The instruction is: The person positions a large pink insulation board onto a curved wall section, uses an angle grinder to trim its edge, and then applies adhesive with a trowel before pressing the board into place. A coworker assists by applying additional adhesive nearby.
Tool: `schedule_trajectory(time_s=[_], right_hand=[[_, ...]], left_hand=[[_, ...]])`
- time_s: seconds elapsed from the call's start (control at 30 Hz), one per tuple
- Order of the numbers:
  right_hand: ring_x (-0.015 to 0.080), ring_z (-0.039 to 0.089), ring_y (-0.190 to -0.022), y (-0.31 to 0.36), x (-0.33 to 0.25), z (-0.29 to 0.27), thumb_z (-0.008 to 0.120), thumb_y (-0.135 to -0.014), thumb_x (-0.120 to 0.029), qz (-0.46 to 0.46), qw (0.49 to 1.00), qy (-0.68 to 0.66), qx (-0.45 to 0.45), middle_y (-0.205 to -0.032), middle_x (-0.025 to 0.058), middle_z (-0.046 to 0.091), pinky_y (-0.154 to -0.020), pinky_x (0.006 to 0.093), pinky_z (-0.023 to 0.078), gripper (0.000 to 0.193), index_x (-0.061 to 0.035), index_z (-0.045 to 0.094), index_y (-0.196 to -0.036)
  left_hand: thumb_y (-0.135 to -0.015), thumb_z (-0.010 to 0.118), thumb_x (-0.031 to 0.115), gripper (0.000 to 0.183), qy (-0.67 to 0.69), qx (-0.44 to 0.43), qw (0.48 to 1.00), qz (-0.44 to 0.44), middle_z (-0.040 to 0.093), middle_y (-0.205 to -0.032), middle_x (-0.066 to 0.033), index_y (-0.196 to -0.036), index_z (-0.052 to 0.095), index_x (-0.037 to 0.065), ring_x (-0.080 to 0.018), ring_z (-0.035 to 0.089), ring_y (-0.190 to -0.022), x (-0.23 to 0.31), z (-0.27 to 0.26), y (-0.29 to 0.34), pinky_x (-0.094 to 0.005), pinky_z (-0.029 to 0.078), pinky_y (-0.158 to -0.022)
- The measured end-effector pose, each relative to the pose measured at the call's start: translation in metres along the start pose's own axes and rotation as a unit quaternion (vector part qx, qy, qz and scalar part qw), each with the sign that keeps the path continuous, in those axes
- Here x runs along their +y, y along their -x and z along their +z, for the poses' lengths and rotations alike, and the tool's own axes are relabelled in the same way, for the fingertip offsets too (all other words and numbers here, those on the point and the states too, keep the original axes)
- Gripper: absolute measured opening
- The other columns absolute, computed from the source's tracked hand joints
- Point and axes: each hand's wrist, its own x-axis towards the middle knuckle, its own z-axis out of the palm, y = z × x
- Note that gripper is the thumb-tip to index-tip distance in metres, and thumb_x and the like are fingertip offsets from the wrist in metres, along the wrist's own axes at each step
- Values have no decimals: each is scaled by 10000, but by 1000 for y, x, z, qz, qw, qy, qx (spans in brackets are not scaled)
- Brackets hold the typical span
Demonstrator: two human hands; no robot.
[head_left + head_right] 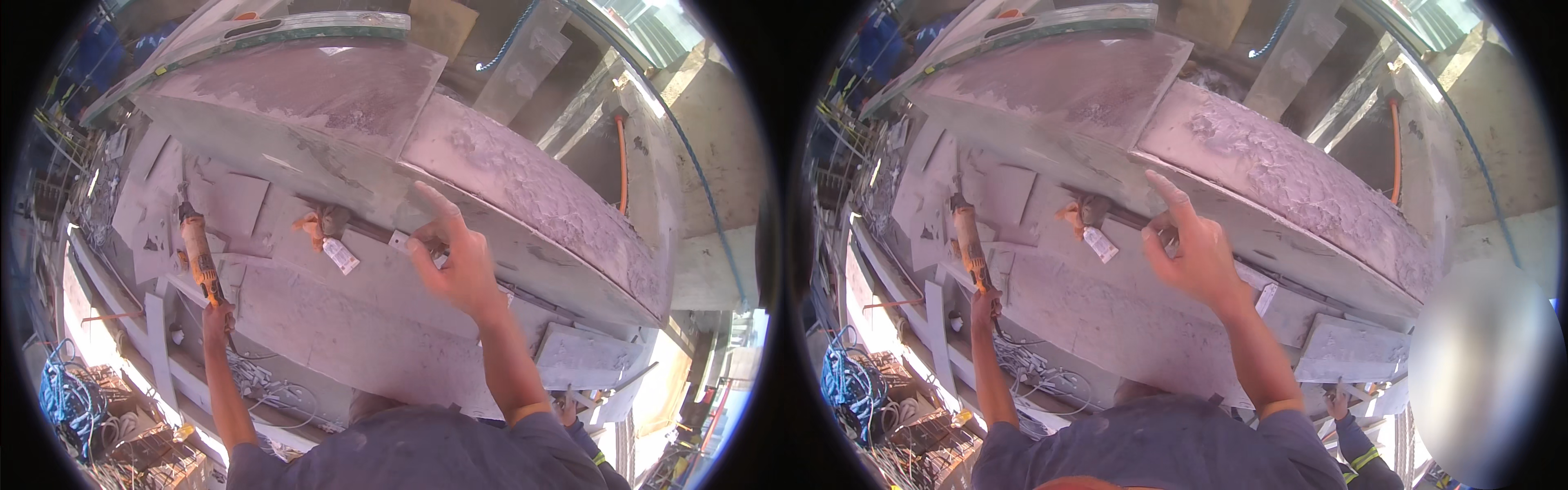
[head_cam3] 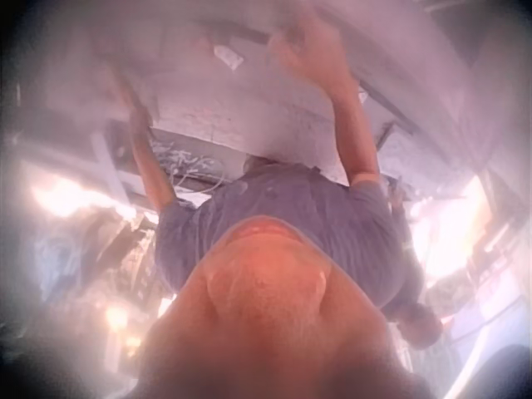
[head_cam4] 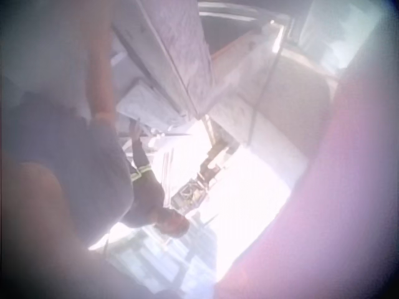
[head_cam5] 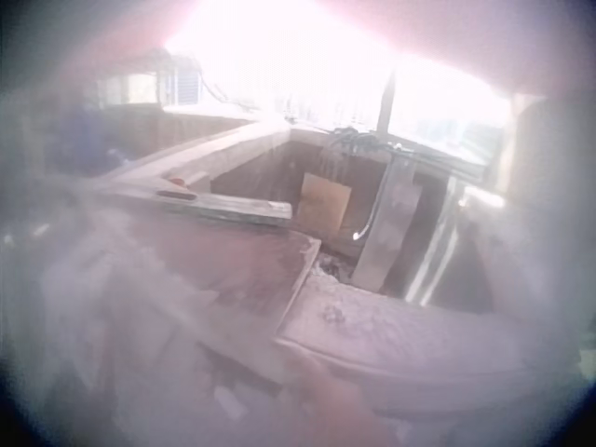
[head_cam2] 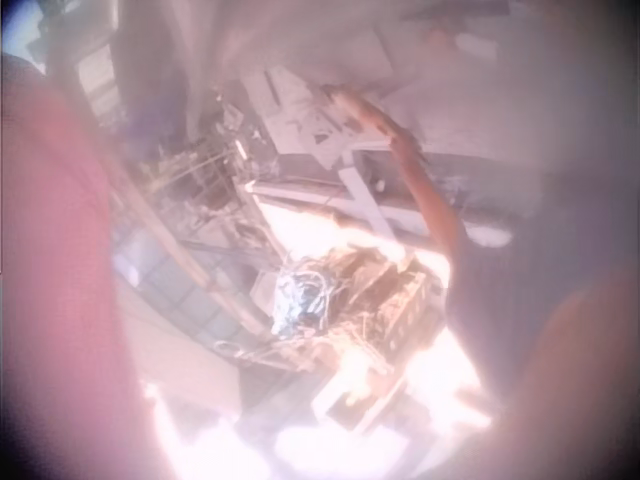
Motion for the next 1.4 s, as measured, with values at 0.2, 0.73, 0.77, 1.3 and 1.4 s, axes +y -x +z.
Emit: schedule_trajectory(time_s=[0.2,0.73,0.77,1.3,1.4], right_hand=[[192,726,-979,89,76,95,776,-1014,-301,136,940,-182,-252,-1175,142,775,-883,366,582,567,-51,609,-1496],[261,752,-1074,278,50,-26,693,-895,-140,56,824,-427,-367,-1240,194,765,-970,395,597,521,48,658,-1380],[256,744,-1101,283,52,-43,691,-885,-127,51,834,-419,-356,-1281,199,756,-970,396,597,556,52,636,-1409],[460,765,-871,316,119,-140,771,-762,-131,-17,985,-135,-109,-883,256,766,-761,501,611,391,87,678,-1073],[454,770,-883,313,113,-135,761,-727,-101,-44,988,-95,-111,-922,245,775,-768,506,617,395,73,694,-1076]], left_hand=[[-843,739,51,206,78,-86,992,45,525,-660,7,-982,591,84,-118,489,-428,2,32,178,-289,382,-378],[-884,756,21,189,192,-457,866,72,639,-747,-62,-1032,640,41,-157,580,-492,-103,266,469,-317,432,-433],[-895,791,80,224,109,-436,885,117,673,-800,-69,-1068,658,29,-164,628,-580,-97,278,481,-321,475,-504],[-1094,644,479,711,-99,-183,956,206,652,-1372,-239,-1532,497,-61,-316,662,-1280,-26,364,542,-478,523,-1143],[-1066,690,461,753,28,-131,957,257,567,-1490,-244,-1578,443,-32,-331,602,-1367,-10,351,514,-518,499,-1183]])
